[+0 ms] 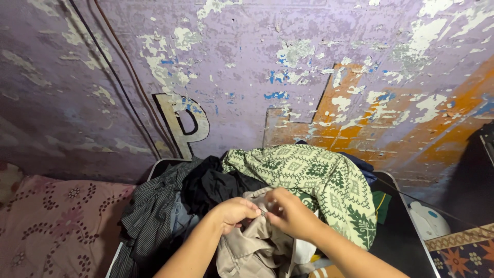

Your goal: The person folds several items of clothing one by one, including a blue plaid shirt, a black shirt, a brown shirt, and a yellow shirt, and places them into a blue laundry basket. The person also handles a light-colored shirt at the end.

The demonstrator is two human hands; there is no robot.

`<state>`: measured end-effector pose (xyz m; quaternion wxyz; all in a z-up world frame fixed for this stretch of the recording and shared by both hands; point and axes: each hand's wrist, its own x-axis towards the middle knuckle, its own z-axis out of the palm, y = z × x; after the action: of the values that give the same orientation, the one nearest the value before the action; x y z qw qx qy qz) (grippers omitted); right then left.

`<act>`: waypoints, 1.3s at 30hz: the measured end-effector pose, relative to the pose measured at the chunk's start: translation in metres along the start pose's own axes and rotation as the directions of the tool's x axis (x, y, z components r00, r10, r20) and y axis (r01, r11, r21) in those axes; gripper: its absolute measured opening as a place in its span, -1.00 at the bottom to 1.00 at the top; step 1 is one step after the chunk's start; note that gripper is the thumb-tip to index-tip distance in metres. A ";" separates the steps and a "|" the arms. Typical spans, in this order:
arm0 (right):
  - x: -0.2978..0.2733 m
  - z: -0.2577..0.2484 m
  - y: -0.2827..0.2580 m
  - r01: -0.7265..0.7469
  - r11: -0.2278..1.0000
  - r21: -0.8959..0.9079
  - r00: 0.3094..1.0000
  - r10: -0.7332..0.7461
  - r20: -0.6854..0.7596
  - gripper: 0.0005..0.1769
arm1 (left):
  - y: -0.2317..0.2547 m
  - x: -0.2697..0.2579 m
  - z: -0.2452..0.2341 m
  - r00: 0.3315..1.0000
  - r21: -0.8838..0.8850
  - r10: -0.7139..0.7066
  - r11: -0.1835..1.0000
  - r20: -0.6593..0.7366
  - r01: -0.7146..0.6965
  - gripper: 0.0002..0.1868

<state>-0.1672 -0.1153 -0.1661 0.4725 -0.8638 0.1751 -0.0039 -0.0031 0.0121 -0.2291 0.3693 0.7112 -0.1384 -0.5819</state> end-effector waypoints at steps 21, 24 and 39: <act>0.055 -0.027 -0.002 0.318 0.870 -0.377 0.850 -0.438 -0.294 -0.86 | 0.024 -0.018 0.061 0.424 0.526 0.727 0.684 -0.539 -0.505 -0.89; 0.051 -0.033 -0.019 0.286 0.888 -0.361 0.842 -0.412 -0.347 -0.86 | 0.032 -0.021 0.057 0.215 0.556 0.799 0.557 -0.562 -0.617 -0.94; 0.007 -0.039 -0.047 0.042 0.941 -0.335 0.984 -0.097 -0.150 -0.70 | 0.033 -0.059 0.033 0.480 0.569 0.824 0.559 -0.301 -0.603 -0.80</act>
<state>-0.1530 -0.1261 -0.1074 0.3047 -0.9330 0.1811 -0.0626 -0.0423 0.0140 -0.1654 0.4554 0.7724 -0.4304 -0.1034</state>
